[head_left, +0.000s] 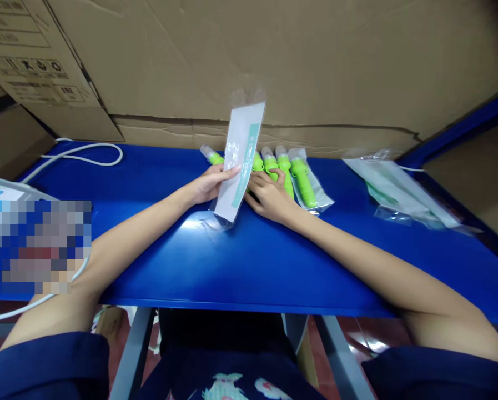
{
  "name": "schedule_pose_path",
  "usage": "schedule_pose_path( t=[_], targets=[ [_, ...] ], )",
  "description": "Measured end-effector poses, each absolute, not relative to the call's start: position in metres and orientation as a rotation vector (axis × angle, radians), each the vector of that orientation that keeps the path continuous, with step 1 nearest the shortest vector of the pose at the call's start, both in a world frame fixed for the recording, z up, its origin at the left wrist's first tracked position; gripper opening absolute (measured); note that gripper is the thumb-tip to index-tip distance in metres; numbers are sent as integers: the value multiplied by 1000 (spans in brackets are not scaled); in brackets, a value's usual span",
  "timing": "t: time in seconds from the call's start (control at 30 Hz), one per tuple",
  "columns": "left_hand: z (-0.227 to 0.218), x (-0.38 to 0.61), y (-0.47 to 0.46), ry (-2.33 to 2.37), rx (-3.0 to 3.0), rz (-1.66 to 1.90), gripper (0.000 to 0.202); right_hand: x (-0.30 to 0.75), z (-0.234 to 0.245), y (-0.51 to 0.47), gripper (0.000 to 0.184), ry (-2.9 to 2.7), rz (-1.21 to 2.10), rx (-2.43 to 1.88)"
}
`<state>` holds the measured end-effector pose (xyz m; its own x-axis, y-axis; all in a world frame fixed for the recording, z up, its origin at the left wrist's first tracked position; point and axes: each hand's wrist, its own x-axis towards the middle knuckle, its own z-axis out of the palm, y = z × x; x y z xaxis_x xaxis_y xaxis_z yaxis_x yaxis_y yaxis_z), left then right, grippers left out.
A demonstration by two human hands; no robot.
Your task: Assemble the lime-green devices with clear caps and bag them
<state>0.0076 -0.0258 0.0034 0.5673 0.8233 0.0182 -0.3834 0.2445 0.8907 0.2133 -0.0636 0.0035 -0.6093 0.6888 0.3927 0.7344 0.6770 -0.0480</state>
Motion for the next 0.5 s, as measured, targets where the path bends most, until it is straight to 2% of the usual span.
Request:
schedule_pose_path(
  t=[0.13,0.37,0.5],
  targets=[
    [1,8,-26,514,1035,920,56,212,3,-67,32,-2511,-289,-1117],
    [-1,7,-23,507,1016,921,56,209,1,-74,32,-2428,-513,-1174],
    [4,7,-25,503,988,873,40,207,4,-77,40,-2444,-447,-1230]
  ],
)
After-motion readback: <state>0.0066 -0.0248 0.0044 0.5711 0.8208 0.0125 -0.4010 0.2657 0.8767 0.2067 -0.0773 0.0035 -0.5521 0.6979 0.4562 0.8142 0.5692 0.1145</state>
